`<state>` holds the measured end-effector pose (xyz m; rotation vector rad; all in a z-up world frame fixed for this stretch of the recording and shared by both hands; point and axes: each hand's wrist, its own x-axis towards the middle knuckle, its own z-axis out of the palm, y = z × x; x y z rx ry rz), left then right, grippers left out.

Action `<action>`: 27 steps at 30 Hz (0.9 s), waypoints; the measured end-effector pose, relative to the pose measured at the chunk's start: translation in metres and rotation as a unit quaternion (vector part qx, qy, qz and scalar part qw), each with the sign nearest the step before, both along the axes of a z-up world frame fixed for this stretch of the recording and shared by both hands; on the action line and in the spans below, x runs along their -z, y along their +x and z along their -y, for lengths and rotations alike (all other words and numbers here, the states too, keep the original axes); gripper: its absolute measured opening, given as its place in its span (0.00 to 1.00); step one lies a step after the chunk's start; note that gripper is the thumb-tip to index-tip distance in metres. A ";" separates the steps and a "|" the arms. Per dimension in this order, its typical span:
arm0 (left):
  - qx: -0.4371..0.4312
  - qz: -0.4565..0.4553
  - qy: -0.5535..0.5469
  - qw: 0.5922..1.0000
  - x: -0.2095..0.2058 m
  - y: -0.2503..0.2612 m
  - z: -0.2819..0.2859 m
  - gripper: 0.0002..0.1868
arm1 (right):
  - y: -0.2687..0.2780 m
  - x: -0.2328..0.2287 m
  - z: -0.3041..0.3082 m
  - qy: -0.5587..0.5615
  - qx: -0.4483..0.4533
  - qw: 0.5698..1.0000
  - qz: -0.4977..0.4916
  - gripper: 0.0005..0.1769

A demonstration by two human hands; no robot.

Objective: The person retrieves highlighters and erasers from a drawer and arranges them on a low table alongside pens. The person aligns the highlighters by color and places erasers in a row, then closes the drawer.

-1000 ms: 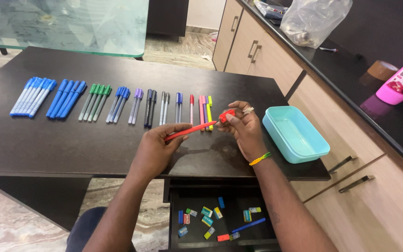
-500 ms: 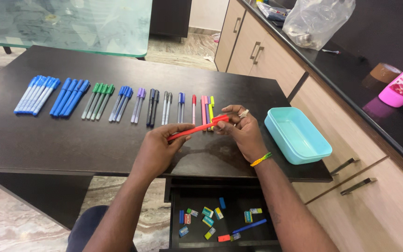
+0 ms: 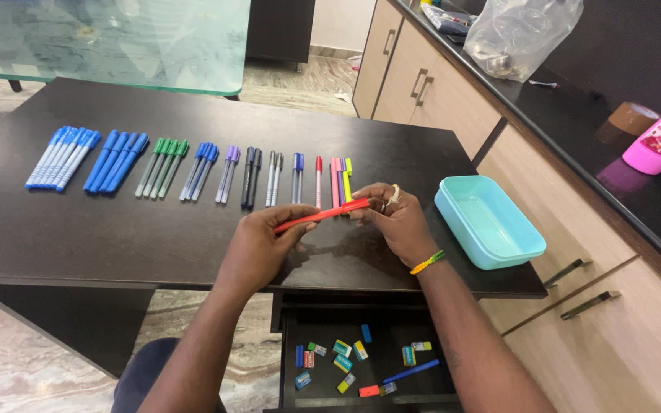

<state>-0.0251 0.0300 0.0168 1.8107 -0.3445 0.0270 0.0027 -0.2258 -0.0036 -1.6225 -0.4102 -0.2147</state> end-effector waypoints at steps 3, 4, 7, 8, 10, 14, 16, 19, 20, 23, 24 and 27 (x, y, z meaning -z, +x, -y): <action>0.003 -0.005 0.012 1.000 -0.001 0.000 -0.001 0.15 | -0.001 0.000 0.000 -0.001 -0.021 1.000 0.012 0.12; 0.007 -0.008 0.009 1.000 -0.001 0.000 -0.001 0.15 | -0.001 0.000 0.000 -0.001 -0.032 0.999 0.020 0.11; 0.015 -0.017 0.003 1.000 -0.002 -0.001 -0.001 0.15 | 0.000 0.000 -0.001 0.001 -0.038 0.999 0.034 0.10; 0.017 -0.020 0.001 1.000 -0.002 0.000 -0.001 0.15 | 0.000 -0.001 -0.001 -0.001 -0.035 0.999 0.031 0.10; 0.021 -0.016 -0.005 1.000 -0.002 -0.001 -0.001 0.16 | -0.001 -0.002 -0.002 -0.005 -0.028 0.999 0.024 0.10; 0.014 -0.033 0.001 0.999 -0.002 -0.002 -0.001 0.16 | -0.004 -0.005 -0.004 -0.015 0.007 1.000 0.013 0.13; 0.012 -0.023 -0.002 1.000 -0.002 -0.002 0.000 0.15 | -0.004 -0.005 -0.003 -0.021 0.013 1.000 0.012 0.13; 0.011 -0.012 -0.013 1.000 -0.001 -0.002 0.001 0.16 | -0.001 -0.001 -0.002 -0.013 0.028 0.999 0.025 0.07; 0.011 -0.009 -0.017 1.000 0.000 -0.002 0.000 0.16 | 0.000 -0.001 -0.001 -0.012 0.018 0.999 0.036 0.06; 0.014 -0.030 -0.041 0.999 0.001 -0.001 0.000 0.16 | 0.002 0.001 0.002 -0.036 0.005 0.996 0.076 0.04; 0.009 -0.022 -0.027 0.999 0.001 -0.001 0.001 0.16 | 0.001 0.001 0.002 -0.060 0.012 0.994 0.095 0.05; -0.001 -0.002 -0.003 1.000 0.000 0.000 0.001 0.16 | -0.001 -0.002 0.002 -0.081 0.029 0.991 0.103 0.07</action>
